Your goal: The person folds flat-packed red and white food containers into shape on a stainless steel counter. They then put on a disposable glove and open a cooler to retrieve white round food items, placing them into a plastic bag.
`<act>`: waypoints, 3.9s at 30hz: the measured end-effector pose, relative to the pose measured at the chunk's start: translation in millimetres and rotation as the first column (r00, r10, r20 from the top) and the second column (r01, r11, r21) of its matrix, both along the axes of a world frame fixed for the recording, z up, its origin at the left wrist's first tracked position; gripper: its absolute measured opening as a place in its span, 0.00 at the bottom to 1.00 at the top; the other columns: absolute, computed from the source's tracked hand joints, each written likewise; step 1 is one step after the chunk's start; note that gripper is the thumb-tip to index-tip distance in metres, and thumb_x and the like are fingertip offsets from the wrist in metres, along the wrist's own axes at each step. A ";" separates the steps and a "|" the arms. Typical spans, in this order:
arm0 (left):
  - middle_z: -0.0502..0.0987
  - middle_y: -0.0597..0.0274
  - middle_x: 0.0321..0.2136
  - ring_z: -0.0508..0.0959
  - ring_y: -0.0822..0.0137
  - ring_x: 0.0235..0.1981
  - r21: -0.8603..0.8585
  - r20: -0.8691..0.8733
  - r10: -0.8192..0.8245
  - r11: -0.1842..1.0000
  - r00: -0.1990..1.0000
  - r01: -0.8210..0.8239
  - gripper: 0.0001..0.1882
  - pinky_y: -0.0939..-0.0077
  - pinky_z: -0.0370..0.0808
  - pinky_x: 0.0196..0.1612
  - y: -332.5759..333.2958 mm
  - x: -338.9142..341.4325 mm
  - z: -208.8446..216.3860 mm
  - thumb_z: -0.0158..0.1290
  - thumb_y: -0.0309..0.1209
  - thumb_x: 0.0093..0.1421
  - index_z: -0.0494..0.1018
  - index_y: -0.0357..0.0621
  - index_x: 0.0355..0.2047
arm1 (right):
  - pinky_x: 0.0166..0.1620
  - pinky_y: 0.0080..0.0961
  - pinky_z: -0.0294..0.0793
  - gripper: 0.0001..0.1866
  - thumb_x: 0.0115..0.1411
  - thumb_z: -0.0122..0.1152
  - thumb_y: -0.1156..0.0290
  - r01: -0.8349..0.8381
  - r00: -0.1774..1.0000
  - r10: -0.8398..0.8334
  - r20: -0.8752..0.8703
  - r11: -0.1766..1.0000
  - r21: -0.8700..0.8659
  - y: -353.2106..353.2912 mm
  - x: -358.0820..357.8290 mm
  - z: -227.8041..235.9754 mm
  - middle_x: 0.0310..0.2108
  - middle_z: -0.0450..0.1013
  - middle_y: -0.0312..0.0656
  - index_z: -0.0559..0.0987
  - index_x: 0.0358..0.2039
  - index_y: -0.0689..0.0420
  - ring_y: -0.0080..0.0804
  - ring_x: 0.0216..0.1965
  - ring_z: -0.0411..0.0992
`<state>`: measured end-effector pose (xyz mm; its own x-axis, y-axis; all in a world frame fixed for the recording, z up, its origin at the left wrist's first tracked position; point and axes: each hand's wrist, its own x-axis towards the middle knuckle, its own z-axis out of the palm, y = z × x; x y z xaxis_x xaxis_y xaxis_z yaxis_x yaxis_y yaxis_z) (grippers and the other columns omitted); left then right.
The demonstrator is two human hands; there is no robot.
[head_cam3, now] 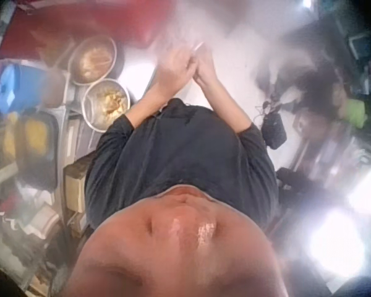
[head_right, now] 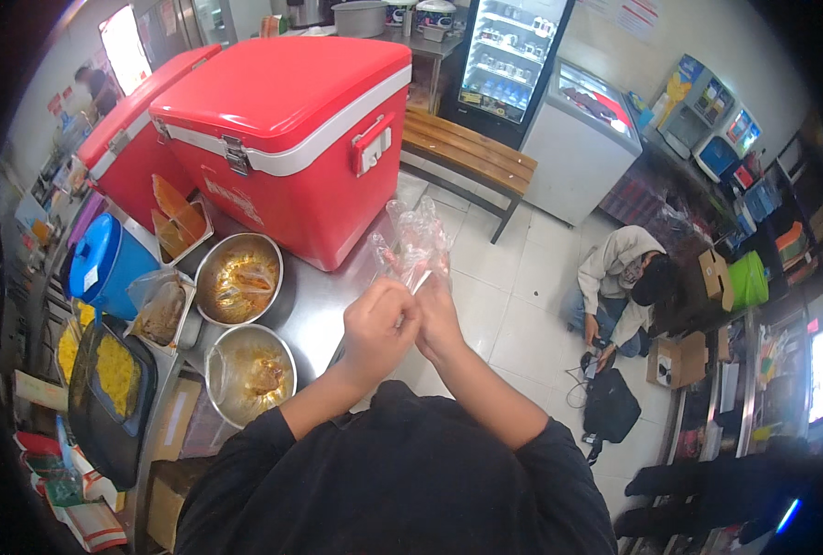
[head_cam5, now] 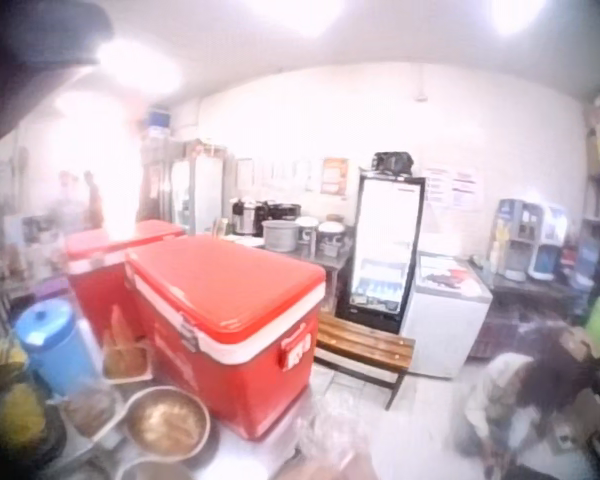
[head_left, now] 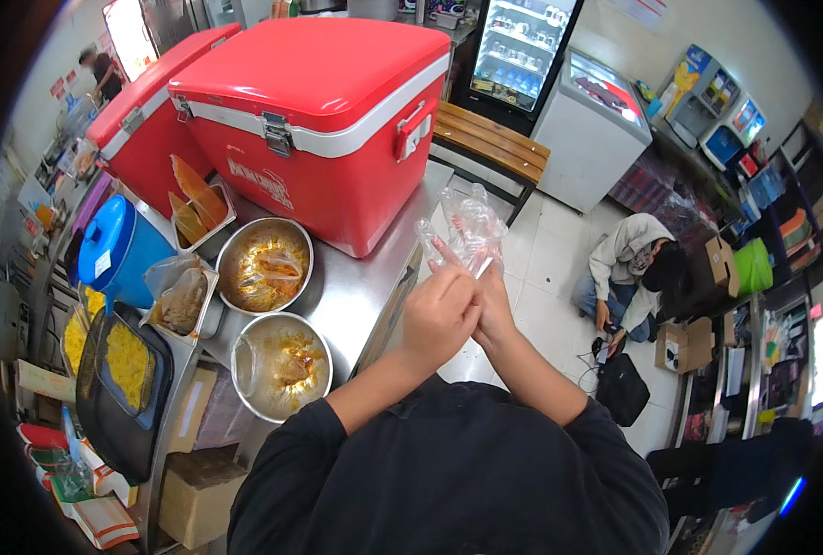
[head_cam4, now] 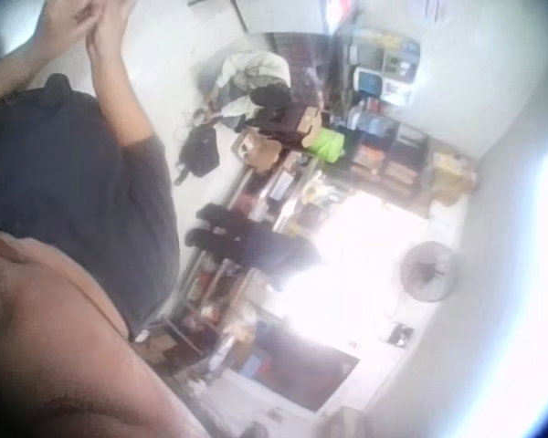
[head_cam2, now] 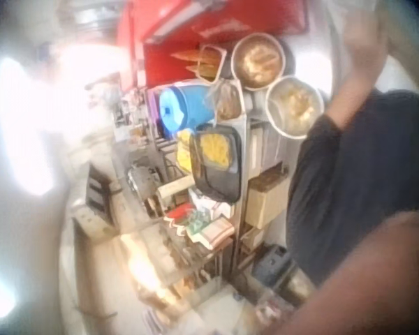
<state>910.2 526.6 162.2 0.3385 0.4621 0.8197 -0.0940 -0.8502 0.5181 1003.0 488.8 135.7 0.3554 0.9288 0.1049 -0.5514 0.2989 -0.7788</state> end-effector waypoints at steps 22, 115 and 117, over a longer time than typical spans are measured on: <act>0.70 0.64 0.27 0.73 0.69 0.26 0.447 -0.364 -0.013 0.875 0.931 0.187 0.06 0.78 0.70 0.26 61.6 98.8 -22.5 0.52 0.27 0.44 0.69 0.45 0.24 | 0.63 0.46 0.50 0.41 0.57 0.34 0.31 -0.418 0.601 0.548 -0.582 0.836 0.356 124.4 105.1 21.6 0.66 0.47 0.38 0.46 0.66 0.37 0.52 0.63 0.50; 0.76 0.59 0.31 0.77 0.63 0.29 0.171 -0.306 0.402 0.915 0.863 -0.365 0.16 0.73 0.74 0.33 62.9 -198.2 103.5 0.57 0.22 0.49 0.72 0.43 0.40 | 0.45 0.35 0.70 0.15 0.54 0.56 0.58 -0.633 -0.739 -0.510 0.441 0.750 -0.192 248.4 -46.3 212.6 0.32 0.74 0.44 0.81 0.26 0.58 0.39 0.40 0.72; 0.74 0.58 0.29 0.73 0.72 0.26 0.054 -0.073 0.532 0.847 0.843 -0.530 0.08 0.80 0.70 0.30 55.1 -227.9 106.6 0.49 0.21 0.56 0.70 0.40 0.37 | 0.44 0.36 0.72 0.15 0.52 0.59 0.58 -0.598 -0.776 -0.471 0.420 0.762 -0.248 252.4 -55.5 214.4 0.32 0.75 0.48 0.81 0.28 0.59 0.43 0.38 0.74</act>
